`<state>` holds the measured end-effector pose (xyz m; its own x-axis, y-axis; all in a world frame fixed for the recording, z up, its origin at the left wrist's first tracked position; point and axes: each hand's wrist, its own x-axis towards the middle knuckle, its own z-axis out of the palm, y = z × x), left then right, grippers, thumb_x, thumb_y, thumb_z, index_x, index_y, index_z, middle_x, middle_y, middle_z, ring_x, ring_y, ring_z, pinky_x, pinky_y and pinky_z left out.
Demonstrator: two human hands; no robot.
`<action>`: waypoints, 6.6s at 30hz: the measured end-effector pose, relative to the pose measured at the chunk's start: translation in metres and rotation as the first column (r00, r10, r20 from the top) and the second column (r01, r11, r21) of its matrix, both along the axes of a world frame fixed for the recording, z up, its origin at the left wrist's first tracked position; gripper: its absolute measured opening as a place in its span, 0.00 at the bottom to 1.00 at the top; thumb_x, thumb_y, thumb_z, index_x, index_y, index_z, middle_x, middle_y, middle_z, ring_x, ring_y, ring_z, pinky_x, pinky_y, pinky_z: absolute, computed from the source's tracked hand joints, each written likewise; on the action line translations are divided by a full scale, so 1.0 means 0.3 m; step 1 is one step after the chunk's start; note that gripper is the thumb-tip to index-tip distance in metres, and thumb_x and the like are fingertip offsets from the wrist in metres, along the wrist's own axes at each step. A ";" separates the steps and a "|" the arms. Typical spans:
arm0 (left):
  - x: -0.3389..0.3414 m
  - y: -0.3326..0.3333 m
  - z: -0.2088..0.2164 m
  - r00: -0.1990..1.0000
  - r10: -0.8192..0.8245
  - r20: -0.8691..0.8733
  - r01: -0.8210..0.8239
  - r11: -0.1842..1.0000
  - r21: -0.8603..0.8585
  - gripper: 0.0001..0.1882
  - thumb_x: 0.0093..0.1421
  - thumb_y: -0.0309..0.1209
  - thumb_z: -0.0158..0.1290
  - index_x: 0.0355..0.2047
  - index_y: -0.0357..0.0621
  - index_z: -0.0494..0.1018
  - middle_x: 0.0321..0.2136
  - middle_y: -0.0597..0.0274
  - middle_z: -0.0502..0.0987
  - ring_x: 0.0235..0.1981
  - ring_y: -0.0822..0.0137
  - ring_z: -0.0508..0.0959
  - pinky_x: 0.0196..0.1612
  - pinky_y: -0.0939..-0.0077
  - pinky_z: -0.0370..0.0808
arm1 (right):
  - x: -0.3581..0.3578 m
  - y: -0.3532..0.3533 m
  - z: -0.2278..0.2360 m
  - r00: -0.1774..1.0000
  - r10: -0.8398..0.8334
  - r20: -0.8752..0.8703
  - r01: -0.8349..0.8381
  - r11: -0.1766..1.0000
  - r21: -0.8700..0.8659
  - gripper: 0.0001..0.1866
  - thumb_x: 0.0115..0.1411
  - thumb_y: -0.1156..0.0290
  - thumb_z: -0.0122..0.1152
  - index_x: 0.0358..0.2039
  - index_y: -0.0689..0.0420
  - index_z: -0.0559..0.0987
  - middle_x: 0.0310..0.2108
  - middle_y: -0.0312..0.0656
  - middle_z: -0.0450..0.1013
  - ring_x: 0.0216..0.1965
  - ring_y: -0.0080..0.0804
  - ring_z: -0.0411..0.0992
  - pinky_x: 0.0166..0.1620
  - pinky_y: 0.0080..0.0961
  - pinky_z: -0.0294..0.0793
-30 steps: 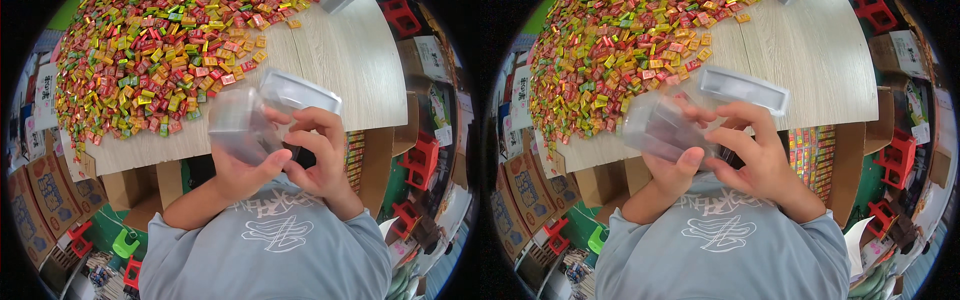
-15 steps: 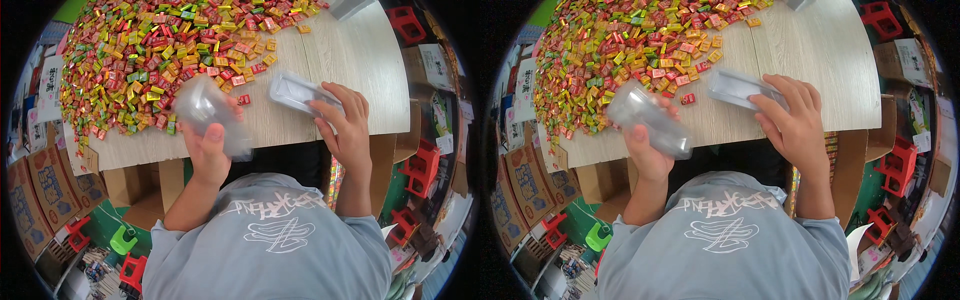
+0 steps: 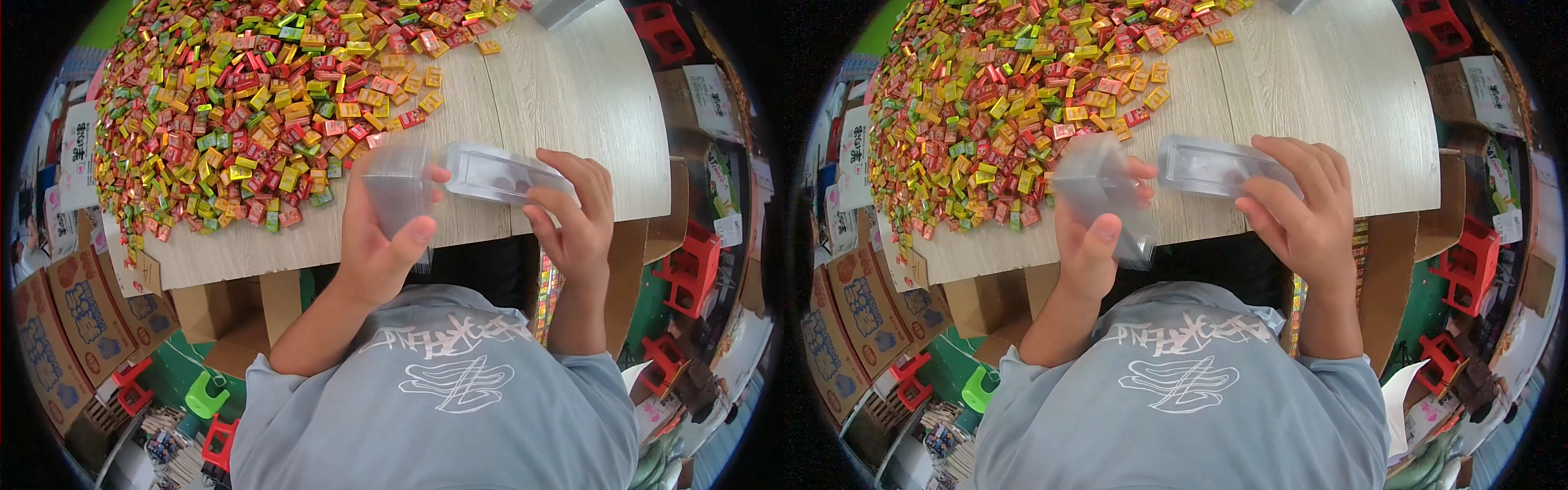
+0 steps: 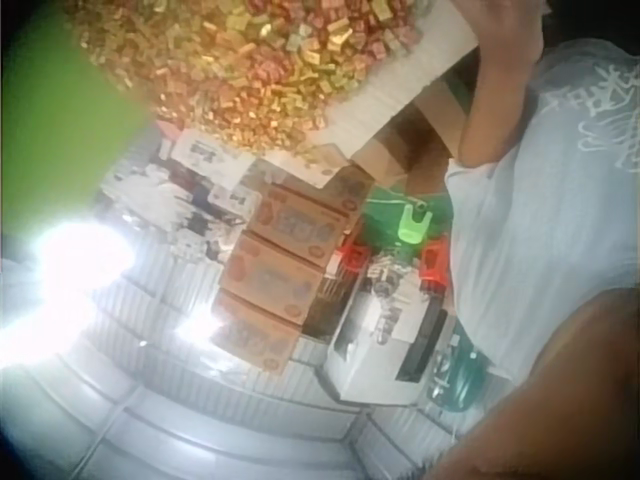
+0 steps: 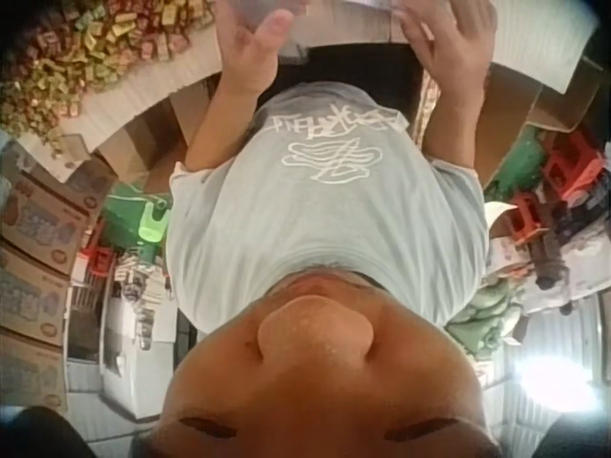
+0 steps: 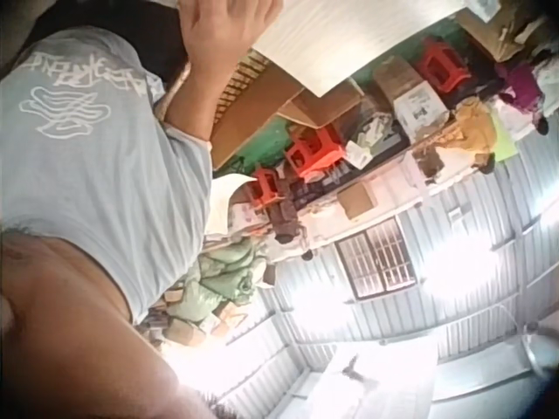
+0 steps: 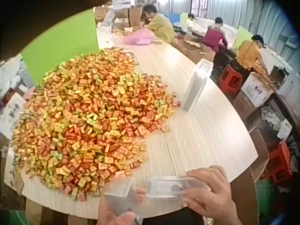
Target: Separate a stack of individual transparent plastic trays and place them onto the table one by one.
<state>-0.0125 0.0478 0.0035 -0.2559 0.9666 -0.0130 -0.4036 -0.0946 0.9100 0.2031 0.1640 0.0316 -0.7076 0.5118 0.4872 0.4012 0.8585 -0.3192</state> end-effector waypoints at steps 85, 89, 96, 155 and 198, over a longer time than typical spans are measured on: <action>0.127 -0.171 0.012 0.994 0.013 -0.111 0.006 0.985 0.170 0.40 0.59 0.42 0.60 0.62 0.41 0.51 0.50 0.57 0.66 0.49 0.69 0.69 0.51 0.72 0.68 | -0.088 -0.271 0.004 0.926 0.238 -0.293 -0.361 0.789 -0.498 0.23 0.53 0.56 0.70 0.42 0.56 0.75 0.44 0.48 0.67 0.44 0.46 0.69 0.51 0.36 0.69; 0.139 -0.224 0.015 0.996 -0.081 -0.038 0.086 0.983 0.165 0.37 0.60 0.42 0.59 0.60 0.40 0.52 0.49 0.58 0.65 0.50 0.69 0.68 0.53 0.71 0.66 | -0.071 -0.321 -0.025 0.854 0.222 -0.470 -0.483 0.675 -0.559 0.21 0.55 0.61 0.70 0.43 0.57 0.73 0.46 0.48 0.62 0.45 0.41 0.66 0.50 0.31 0.68; 0.111 -0.244 0.003 0.999 -0.053 -0.013 0.054 0.980 0.191 0.36 0.62 0.48 0.55 0.61 0.39 0.55 0.49 0.57 0.68 0.51 0.68 0.69 0.55 0.71 0.66 | -0.014 -0.335 0.002 0.886 0.125 -0.446 -0.356 0.801 -0.482 0.11 0.57 0.70 0.62 0.39 0.59 0.75 0.42 0.48 0.69 0.43 0.39 0.69 0.47 0.33 0.68; 0.145 -0.333 0.045 0.967 0.008 -0.254 0.035 0.986 0.162 0.35 0.61 0.43 0.57 0.59 0.37 0.54 0.40 0.64 0.66 0.38 0.75 0.66 0.42 0.79 0.67 | -0.022 -0.174 0.191 0.997 0.025 -0.078 -0.024 1.000 0.009 0.10 0.55 0.72 0.63 0.38 0.57 0.77 0.40 0.45 0.73 0.44 0.46 0.71 0.49 0.36 0.68; 0.061 -0.180 0.017 0.986 0.164 0.014 -0.164 0.986 0.030 0.41 0.54 0.46 0.63 0.59 0.40 0.56 0.46 0.55 0.67 0.42 0.63 0.73 0.48 0.62 0.73 | -0.241 -0.348 -0.019 0.920 0.180 -0.348 -0.308 0.881 -0.359 0.17 0.50 0.67 0.68 0.39 0.57 0.75 0.29 0.41 0.71 0.28 0.38 0.74 0.28 0.31 0.75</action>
